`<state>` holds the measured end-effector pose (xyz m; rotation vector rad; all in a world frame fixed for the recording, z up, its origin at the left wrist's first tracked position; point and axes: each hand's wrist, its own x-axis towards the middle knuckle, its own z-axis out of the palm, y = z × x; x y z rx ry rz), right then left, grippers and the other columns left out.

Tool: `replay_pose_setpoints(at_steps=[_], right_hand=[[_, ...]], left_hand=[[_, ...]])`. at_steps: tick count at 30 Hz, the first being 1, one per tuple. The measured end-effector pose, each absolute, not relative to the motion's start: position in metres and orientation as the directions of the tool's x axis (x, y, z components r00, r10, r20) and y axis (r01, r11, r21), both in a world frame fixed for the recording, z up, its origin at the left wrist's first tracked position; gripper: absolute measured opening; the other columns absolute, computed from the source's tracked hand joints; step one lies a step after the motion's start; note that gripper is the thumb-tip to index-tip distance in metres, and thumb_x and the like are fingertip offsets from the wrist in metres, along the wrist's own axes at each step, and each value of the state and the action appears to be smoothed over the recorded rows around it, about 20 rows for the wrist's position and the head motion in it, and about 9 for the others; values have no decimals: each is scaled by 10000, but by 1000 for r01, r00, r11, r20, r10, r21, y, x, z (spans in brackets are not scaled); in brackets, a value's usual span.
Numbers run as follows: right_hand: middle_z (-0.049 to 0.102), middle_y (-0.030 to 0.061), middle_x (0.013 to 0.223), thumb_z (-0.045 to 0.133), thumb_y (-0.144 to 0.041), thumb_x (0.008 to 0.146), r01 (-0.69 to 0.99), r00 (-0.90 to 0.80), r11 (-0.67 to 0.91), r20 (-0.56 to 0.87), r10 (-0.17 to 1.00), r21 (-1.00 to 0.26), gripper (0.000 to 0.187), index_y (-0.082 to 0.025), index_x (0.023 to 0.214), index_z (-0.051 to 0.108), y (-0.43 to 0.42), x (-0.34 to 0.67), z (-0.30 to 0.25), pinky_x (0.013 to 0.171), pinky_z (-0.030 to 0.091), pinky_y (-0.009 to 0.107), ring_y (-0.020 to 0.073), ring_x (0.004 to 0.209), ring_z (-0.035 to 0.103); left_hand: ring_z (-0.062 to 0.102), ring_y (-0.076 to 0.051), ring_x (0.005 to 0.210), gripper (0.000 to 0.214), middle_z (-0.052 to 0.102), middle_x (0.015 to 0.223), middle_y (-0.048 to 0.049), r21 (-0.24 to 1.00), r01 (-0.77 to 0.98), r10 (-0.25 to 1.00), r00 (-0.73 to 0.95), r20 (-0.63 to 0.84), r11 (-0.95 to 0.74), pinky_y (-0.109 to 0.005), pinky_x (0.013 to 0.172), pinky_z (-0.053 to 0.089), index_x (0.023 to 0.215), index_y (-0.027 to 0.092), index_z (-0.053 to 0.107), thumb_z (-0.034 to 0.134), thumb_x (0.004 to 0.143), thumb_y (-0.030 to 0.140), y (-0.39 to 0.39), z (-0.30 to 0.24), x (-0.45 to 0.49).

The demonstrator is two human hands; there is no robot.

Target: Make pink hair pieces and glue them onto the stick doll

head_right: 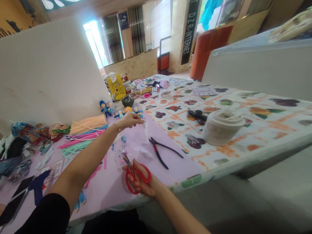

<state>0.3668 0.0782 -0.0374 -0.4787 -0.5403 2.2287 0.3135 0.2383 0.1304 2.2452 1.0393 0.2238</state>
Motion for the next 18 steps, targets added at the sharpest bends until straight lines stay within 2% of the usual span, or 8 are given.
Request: replay_pose_setpoints(at_steps=[2, 4, 10, 15, 18], right_hand=[[554, -33, 589, 526, -575, 958, -600, -631, -609, -162, 759, -519, 446, -154, 958, 675, 79, 367, -38, 354, 277, 151, 50, 385, 403], [560, -30, 596, 523, -567, 962, -598, -634, -608, -157, 757, -522, 438, -156, 969, 675, 78, 368, -38, 359, 286, 150, 54, 397, 417], [554, -28, 598, 587, -560, 929, -595, -642, -605, -140, 754, -530, 424, -148, 974, 674, 78, 369, -34, 366, 295, 155, 56, 408, 417], [514, -41, 572, 531, -580, 954, -598, -638, -595, -131, 759, -538, 468, -139, 1036, 663, 78, 367, -35, 361, 270, 154, 55, 395, 388], [510, -42, 573, 519, -585, 957, -597, -635, -590, -130, 761, -543, 484, -136, 1082, 652, 77, 367, -35, 363, 268, 155, 58, 397, 398]], left_hand=[[499, -73, 523, 199, 550, 600, 39, 716, 535, 762, 648, -6, -449, -185, 496, 401, 752, 132, 652, 666, 860, 298, 248, 143, 308], [463, -55, 495, 188, 505, 563, 60, 785, 451, 783, 618, 69, -425, -169, 490, 388, 706, 140, 621, 693, 825, 267, 254, 151, 304], [602, -75, 627, 185, 607, 697, 8, 896, 283, 803, 584, 123, -343, -225, 678, 545, 741, 151, 582, 638, 878, 262, 258, 152, 303], [622, -92, 676, 170, 616, 710, -3, 849, 371, 815, 568, 115, -378, -267, 764, 559, 749, 146, 615, 583, 899, 220, 261, 137, 304], [651, -151, 750, 143, 615, 669, -7, 742, 497, 794, 604, 77, -450, -317, 823, 547, 654, 150, 642, 664, 795, 155, 257, 126, 303]])
